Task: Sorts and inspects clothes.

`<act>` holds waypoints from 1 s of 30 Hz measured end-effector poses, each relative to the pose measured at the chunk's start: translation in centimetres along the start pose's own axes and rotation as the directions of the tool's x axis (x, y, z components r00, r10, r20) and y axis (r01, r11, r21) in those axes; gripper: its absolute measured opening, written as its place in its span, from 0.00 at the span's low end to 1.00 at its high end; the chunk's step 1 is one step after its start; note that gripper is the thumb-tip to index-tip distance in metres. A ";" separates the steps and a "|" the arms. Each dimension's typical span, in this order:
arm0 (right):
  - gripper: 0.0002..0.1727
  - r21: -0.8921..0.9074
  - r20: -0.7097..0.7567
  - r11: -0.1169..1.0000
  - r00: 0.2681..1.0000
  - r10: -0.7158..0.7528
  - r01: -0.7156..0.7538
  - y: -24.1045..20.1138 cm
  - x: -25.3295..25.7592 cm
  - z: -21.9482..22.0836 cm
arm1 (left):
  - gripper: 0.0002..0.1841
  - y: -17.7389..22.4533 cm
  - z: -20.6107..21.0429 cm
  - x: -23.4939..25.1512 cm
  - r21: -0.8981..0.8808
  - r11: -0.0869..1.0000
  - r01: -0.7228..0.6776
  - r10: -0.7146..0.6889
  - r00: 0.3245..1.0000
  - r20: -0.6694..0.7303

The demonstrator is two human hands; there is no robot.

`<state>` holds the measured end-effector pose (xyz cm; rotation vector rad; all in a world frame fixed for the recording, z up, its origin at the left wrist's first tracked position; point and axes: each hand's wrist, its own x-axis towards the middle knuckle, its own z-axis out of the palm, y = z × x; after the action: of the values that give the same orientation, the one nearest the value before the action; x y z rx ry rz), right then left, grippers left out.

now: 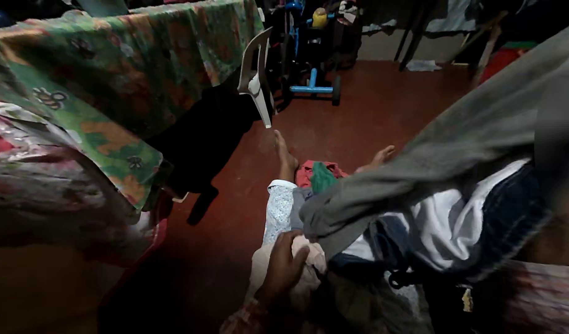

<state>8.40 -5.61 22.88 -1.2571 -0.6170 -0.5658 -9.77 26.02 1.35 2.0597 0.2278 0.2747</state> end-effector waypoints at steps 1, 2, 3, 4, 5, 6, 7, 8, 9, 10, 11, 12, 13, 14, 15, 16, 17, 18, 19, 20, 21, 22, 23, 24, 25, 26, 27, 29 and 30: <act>0.07 -0.245 -0.083 0.968 0.996 0.037 -0.057 -0.9 -0.6 2.7 | 0.26 0.3 0.0 1.1 0.015 1.000 0.020 -0.019 0.999 -0.037; 0.06 -0.488 -0.099 0.863 0.991 0.091 -0.128 -0.8 -1.3 4.1 | 0.28 0.7 -0.2 1.9 0.040 0.999 0.008 -0.005 0.997 -0.075; 0.13 -0.641 -0.042 0.749 0.981 0.187 -0.170 0.2 -2.2 3.9 | 0.27 1.0 -0.4 2.3 0.059 0.998 -0.031 0.037 0.994 -0.107; 0.20 -0.740 0.028 0.648 0.954 0.300 -0.182 2.1 -3.3 2.9 | 0.27 1.1 -0.6 2.6 0.070 0.994 -0.082 0.091 0.987 -0.136; 0.25 -0.805 0.080 0.570 0.923 0.376 -0.162 4.1 -4.7 1.5 | 0.25 1.1 -0.8 2.6 0.071 0.989 -0.129 0.138 0.978 -0.155; 0.28 -0.841 0.115 0.527 0.911 0.396 -0.122 5.6 -6.5 0.4 | 0.23 1.1 -0.9 2.4 0.055 0.984 -0.172 0.179 0.970 -0.166; 0.27 -0.858 0.153 0.509 0.911 0.382 -0.070 6.6 -8.6 -0.3 | 0.20 1.1 -0.9 2.1 0.021 0.978 -0.207 0.208 0.964 -0.164; 0.25 -0.862 0.192 0.507 0.916 0.352 -0.015 7.3 -10.7 -0.9 | 0.17 1.0 -0.8 1.8 -0.027 0.971 -0.238 0.231 0.961 -0.152; 0.24 -0.858 0.225 0.513 0.911 0.347 0.017 7.7 -12.8 -1.3 | 0.14 1.0 -0.7 1.2 -0.088 0.961 -0.261 0.250 0.961 -0.121; 0.23 -0.853 0.265 0.519 0.901 0.343 0.054 8.2 -14.9 -1.7 | 0.12 1.2 -0.5 0.7 -0.149 0.947 -0.286 0.277 0.958 -0.078; 0.23 -0.847 0.310 0.523 0.887 0.343 0.094 8.6 -16.9 -2.0 | 0.11 1.7 -0.4 0.2 -0.200 0.928 -0.315 0.318 0.948 -0.020; 0.23 -0.842 0.353 0.522 0.873 0.338 0.138 9.1 -18.7 -2.4 | 0.10 2.3 -0.1 -0.2 -0.242 0.905 -0.351 0.371 0.928 0.042; 0.23 -0.837 0.390 0.518 0.857 0.336 0.177 9.6 -20.5 -2.9 | 0.10 3.1 0.3 -0.6 -0.267 0.882 -0.388 0.427 0.898 0.106; 0.22 -0.840 0.413 0.505 0.838 0.356 0.199 10.0 -22.1 -3.5 | 0.09 4.2 0.5 -1.1 -0.276 0.866 -0.417 0.472 0.865 0.173; 0.20 -0.845 0.418 0.499 0.820 0.390 0.193 10.2 -23.6 -4.0 | 0.09 5.4 0.7 -1.5 -0.285 0.858 -0.428 0.498 0.830 0.252; 0.18 -0.849 0.419 0.497 0.802 0.425 0.180 10.5 -25.0 -4.6 | 0.09 6.5 0.9 -1.9 -0.297 0.856 -0.423 0.507 0.799 0.324; 0.17 -0.849 0.420 0.497 0.796 0.436 0.176 11.0 -26.4 -5.2 | 0.09 7.3 1.1 -2.1 -0.329 0.850 -0.411 0.518 0.763 0.386; 0.16 -0.846 0.419 0.497 0.818 0.395 0.194 11.7 -27.7 -5.7 | 0.10 7.8 1.5 -2.1 -0.374 0.834 -0.406 0.543 0.724 0.425; 0.15 -0.843 0.405 0.495 0.853 0.329 0.210 12.2 -28.7 -5.8 | 0.10 8.0 2.2 -2.1 -0.417 0.810 -0.412 0.577 0.687 0.442; 0.16 -0.845 0.381 0.493 0.882 0.279 0.209 12.4 -29.3 -5.7 | 0.10 8.3 2.9 -1.8 -0.444 0.793 -0.417 0.600 0.658 0.455; 0.16 -0.849 0.345 0.496 0.901 0.261 0.182 12.5 -29.6 -5.5 | 0.10 9.0 3.4 -1.5 -0.429 0.794 -0.432 0.604 0.641 0.473; 0.16 -0.850 0.305 0.509 0.916 0.260 0.138 12.3 -29.6 -5.2 | 0.10 10.3 3.9 -1.0 -0.348 0.821 -0.452 0.571 0.647 0.506; 0.15 -0.850 0.264 0.518 0.928 0.264 0.095 12.2 -29.5 -5.0 | 0.10 11.7 4.4 -0.5 -0.191 0.860 -0.473 0.494 0.679 0.543; 0.16 -0.854 0.233 0.515 0.938 0.258 0.071 12.3 -29.6 -5.0 | 0.13 11.8 5.2 -0.3 -0.010 0.861 -0.509 0.425 0.708 0.564; 0.16 -0.863 0.208 0.502 0.947 0.245 0.060 12.6 -29.7 -5.2 | 0.17 10.3 6.3 -0.4 0.152 0.819 -0.554 0.400 0.740 0.541; 0.17 -0.871 0.191 0.489 0.949 0.249 0.047 12.6 -29.9 -5.4 | 0.22 8.6 7.1 -0.2 0.280 0.773 -0.569 0.386 0.773 0.504; 0.18 -0.878 0.184 0.477 0.950 0.253 0.042 12.6 -30.0 -5.5 | 0.26 7.0 7.5 0.6 0.361 0.748 -0.557 0.397 0.811 0.429; 0.20 -0.876 0.172 0.481 0.955 0.242 0.036 12.6 -30.2 -5.5 | 0.32 5.0 7.2 2.9 0.447 0.765 -0.464 0.374 0.884 0.280; 0.21 -0.872 0.169 0.488 0.957 0.237 0.034 12.6 -30.3 -5.6 | 0.35 4.4 6.6 4.2 0.469 0.789 -0.397 0.320 0.917 0.239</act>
<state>-3.75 -6.66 -8.04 -2.3843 -0.4578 -0.6314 -3.68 19.55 2.49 2.6416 -0.2196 0.3159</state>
